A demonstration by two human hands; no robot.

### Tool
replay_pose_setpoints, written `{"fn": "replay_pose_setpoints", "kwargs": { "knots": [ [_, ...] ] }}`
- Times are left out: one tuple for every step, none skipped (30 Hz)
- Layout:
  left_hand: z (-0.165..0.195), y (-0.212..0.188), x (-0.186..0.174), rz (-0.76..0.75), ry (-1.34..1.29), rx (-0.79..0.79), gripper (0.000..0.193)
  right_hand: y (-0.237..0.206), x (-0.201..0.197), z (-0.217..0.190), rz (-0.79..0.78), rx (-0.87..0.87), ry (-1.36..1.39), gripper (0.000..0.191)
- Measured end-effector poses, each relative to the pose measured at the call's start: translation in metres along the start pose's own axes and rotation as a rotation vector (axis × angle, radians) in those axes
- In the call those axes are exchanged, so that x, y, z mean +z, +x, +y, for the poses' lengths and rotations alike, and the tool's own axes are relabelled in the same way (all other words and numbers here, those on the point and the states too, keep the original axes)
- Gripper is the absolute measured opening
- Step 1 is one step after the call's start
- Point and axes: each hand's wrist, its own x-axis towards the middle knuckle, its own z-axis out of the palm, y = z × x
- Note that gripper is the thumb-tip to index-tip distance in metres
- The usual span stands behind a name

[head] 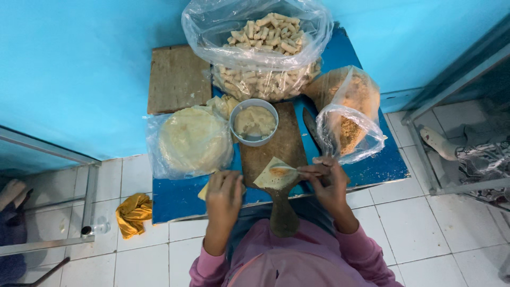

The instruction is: The person sits at a low table and wraps portions of dough filling in thin square pastry wrappers, folding them into rolls by hand. The finished rolls are placed into a large plastic bag already filled with similar rolls, and the person repeats the wrapping cycle throughout the clip.

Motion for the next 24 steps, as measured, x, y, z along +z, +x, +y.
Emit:
{"fn": "replay_pose_setpoints", "kwargs": {
  "knots": [
    [0.004,-0.001,0.004,-0.031,-0.019,-0.012,0.015,0.000,-0.001,-0.002,-0.027,-0.055,-0.033,0.043],
    [0.008,-0.002,0.007,-0.061,-0.037,-0.024,0.017,0.000,-0.002,-0.005,-0.018,-0.172,-0.175,0.042],
    [0.012,-0.004,0.010,-0.092,-0.054,-0.038,0.019,0.001,-0.002,-0.010,-0.011,-0.288,-0.315,0.042],
    [0.016,-0.006,0.014,-0.103,-0.052,-0.051,0.022,0.001,-0.003,-0.014,-0.003,-0.402,-0.456,0.042],
    [0.021,-0.007,0.017,-0.113,-0.050,-0.063,0.024,0.002,-0.003,-0.019,-0.049,-0.404,-0.423,0.038],
    [0.025,-0.009,0.020,-0.123,-0.049,-0.074,0.026,0.002,-0.004,-0.024,-0.093,-0.407,-0.391,0.034],
    [0.027,-0.010,0.021,-0.133,-0.039,-0.097,0.025,0.002,-0.005,-0.028,-0.135,-0.410,-0.361,0.031],
    [0.030,-0.011,0.022,-0.142,-0.029,-0.120,0.023,0.003,-0.006,-0.031,-0.124,-0.429,-0.385,0.030],
    [0.032,-0.012,0.023,-0.153,-0.018,-0.144,0.022,0.003,-0.008,-0.033,-0.113,-0.446,-0.409,0.030],
    [0.033,-0.012,0.025,-0.150,-0.002,-0.132,0.021,0.003,-0.009,-0.034,-0.103,-0.464,-0.431,0.029],
    [0.034,-0.012,0.025,-0.147,0.014,-0.122,0.020,0.003,-0.012,-0.034,-0.040,-0.496,-0.427,0.031],
    [0.035,-0.012,0.026,-0.143,0.031,-0.111,0.019,0.003,-0.020,-0.034,0.022,-0.528,-0.421,0.032],
    [0.034,-0.011,0.026,-0.160,0.039,-0.115,0.017,0.003,-0.029,-0.035,0.085,-0.560,-0.416,0.034],
    [0.034,-0.010,0.026,-0.179,0.044,-0.119,0.016,0.002,-0.041,-0.037,0.226,-0.592,-0.485,0.037],
    [0.034,-0.010,0.026,-0.199,0.049,-0.122,0.015,0.000,-0.050,-0.039,0.368,-0.623,-0.554,0.042],
    [0.034,-0.009,0.027,-0.216,0.059,-0.125,0.015,0.000,-0.058,-0.041,0.465,-0.559,-0.520,0.040],
    [0.034,-0.008,0.028,-0.233,0.070,-0.128,0.016,0.000,-0.061,-0.043,0.561,-0.499,-0.482,0.039],
    [0.035,-0.006,0.029,-0.248,0.081,-0.131,0.016,0.001,-0.062,-0.045,0.552,-0.422,-0.579,0.040],
    [0.035,-0.006,0.028,-0.262,0.071,-0.130,0.017,0.002,-0.064,-0.049,0.542,-0.344,-0.674,0.041],
    [0.036,-0.006,0.028,-0.276,0.060,-0.130,0.018,0.005,-0.065,-0.054,0.530,-0.264,-0.769,0.043],
    [0.036,-0.004,0.029,-0.286,0.051,-0.129,0.020,0.011,-0.064,-0.057,0.479,-0.272,-0.904,0.045],
    [0.036,-0.003,0.028,-0.258,0.009,-0.122,0.020,0.017,-0.061,-0.059,0.426,-0.278,-1.038,0.048],
    [0.037,-0.002,0.028,-0.232,-0.033,-0.116,0.021,0.021,-0.054,-0.062,0.369,-0.282,-1.171,0.051],
    [0.037,0.000,0.028,-0.206,-0.074,-0.107,0.021,0.023,-0.045,-0.064,0.384,-0.407,-1.108,0.052]
  ]
}}
